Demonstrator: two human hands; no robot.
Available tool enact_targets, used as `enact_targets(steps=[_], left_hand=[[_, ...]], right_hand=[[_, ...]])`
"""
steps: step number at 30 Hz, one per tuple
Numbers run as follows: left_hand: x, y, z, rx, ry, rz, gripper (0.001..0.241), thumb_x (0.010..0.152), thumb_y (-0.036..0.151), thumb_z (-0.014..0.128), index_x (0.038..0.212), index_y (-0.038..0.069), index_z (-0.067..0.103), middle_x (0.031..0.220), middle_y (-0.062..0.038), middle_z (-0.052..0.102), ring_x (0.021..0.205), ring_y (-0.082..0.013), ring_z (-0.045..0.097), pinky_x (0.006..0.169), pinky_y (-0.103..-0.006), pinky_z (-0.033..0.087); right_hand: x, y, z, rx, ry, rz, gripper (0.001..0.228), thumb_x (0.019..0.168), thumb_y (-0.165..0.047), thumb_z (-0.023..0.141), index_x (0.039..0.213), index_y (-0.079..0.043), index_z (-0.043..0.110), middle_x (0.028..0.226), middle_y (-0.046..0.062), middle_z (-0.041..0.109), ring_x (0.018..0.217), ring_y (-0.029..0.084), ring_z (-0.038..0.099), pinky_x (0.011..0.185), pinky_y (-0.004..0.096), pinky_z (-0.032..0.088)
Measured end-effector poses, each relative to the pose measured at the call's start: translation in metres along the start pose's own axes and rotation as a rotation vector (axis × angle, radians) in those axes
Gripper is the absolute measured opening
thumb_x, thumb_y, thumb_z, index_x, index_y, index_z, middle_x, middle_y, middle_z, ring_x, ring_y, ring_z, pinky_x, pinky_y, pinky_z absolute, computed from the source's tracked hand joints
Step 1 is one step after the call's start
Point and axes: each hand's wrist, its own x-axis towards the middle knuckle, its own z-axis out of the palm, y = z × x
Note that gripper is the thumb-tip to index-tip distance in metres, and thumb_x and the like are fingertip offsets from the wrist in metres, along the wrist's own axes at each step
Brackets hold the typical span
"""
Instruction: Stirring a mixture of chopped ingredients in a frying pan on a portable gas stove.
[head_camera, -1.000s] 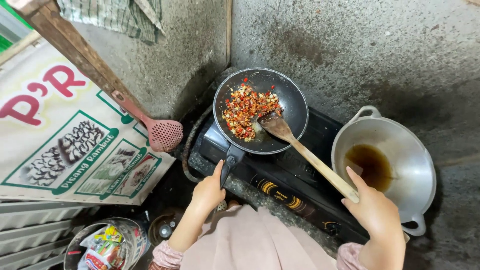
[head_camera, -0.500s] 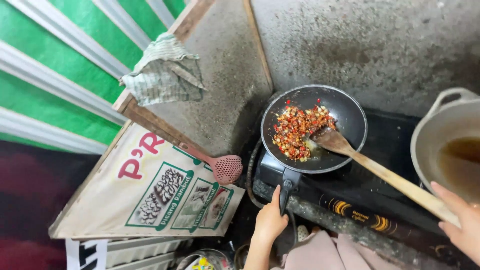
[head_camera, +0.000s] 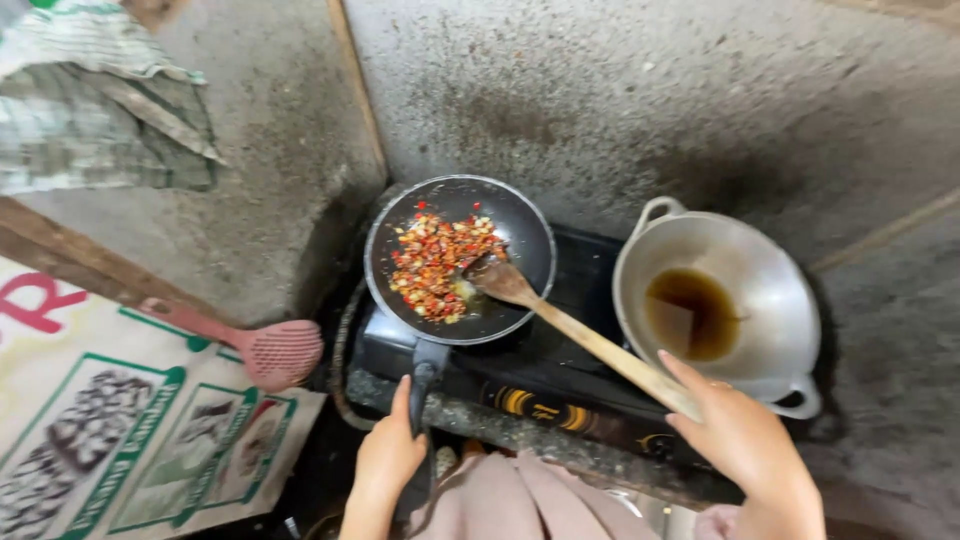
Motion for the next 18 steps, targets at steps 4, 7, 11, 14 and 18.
enact_targets(steps=[4, 7, 11, 14, 18], left_hand=[[0.0, 0.001, -0.008, -0.035, -0.048, 0.021, 0.096, 0.081, 0.026, 0.057, 0.162, 0.033, 0.005, 0.11, -0.018, 0.072, 0.102, -0.0418, 0.069, 0.088, -0.0491, 0.053], [0.0, 0.005, -0.009, -0.052, -0.12, -0.038, 0.101, 0.082, 0.027, 0.06, 0.163, 0.035, 0.001, 0.114, -0.017, 0.074, 0.106, -0.0374, 0.073, 0.093, -0.046, 0.055], [0.012, 0.006, -0.009, -0.069, -0.189, -0.053, 0.107, 0.084, 0.027, 0.061, 0.164, 0.041, -0.009, 0.12, -0.017, 0.078, 0.115, -0.0287, 0.078, 0.099, -0.0366, 0.057], [0.05, -0.016, 0.06, 0.019, 0.003, -0.027, 0.11, 0.077, 0.031, 0.065, 0.166, 0.043, 0.0, 0.103, -0.014, 0.083, 0.098, -0.0257, 0.083, 0.088, -0.0311, 0.063], [0.038, -0.008, 0.056, 0.191, 0.086, -0.072, 0.112, 0.074, 0.044, 0.063, 0.169, 0.042, 0.004, 0.109, -0.001, 0.084, 0.095, -0.0172, 0.087, 0.076, -0.0305, 0.068]], right_hand=[[0.004, 0.005, 0.008, 0.012, 0.082, -0.029, 0.085, 0.085, -0.038, 0.068, 0.157, -0.052, 0.026, 0.132, 0.002, 0.067, 0.119, 0.025, 0.066, 0.091, 0.037, 0.052], [0.005, 0.017, 0.014, 0.044, 0.161, -0.125, 0.085, 0.082, -0.034, 0.073, 0.156, -0.047, 0.033, 0.138, 0.002, 0.065, 0.12, 0.025, 0.065, 0.095, 0.036, 0.049], [0.004, 0.019, 0.007, 0.165, 0.174, -0.187, 0.083, 0.083, -0.03, 0.074, 0.155, -0.043, 0.036, 0.15, -0.003, 0.057, 0.131, 0.021, 0.06, 0.104, 0.032, 0.044], [-0.008, 0.007, -0.007, 0.203, 0.094, -0.12, 0.079, 0.087, -0.028, 0.069, 0.157, -0.042, 0.033, 0.154, -0.007, 0.054, 0.13, 0.018, 0.06, 0.105, 0.03, 0.043], [-0.002, 0.015, 0.002, 0.241, 0.147, -0.19, 0.08, 0.084, -0.023, 0.07, 0.155, -0.04, 0.038, 0.15, -0.007, 0.059, 0.129, 0.018, 0.063, 0.105, 0.029, 0.043]])
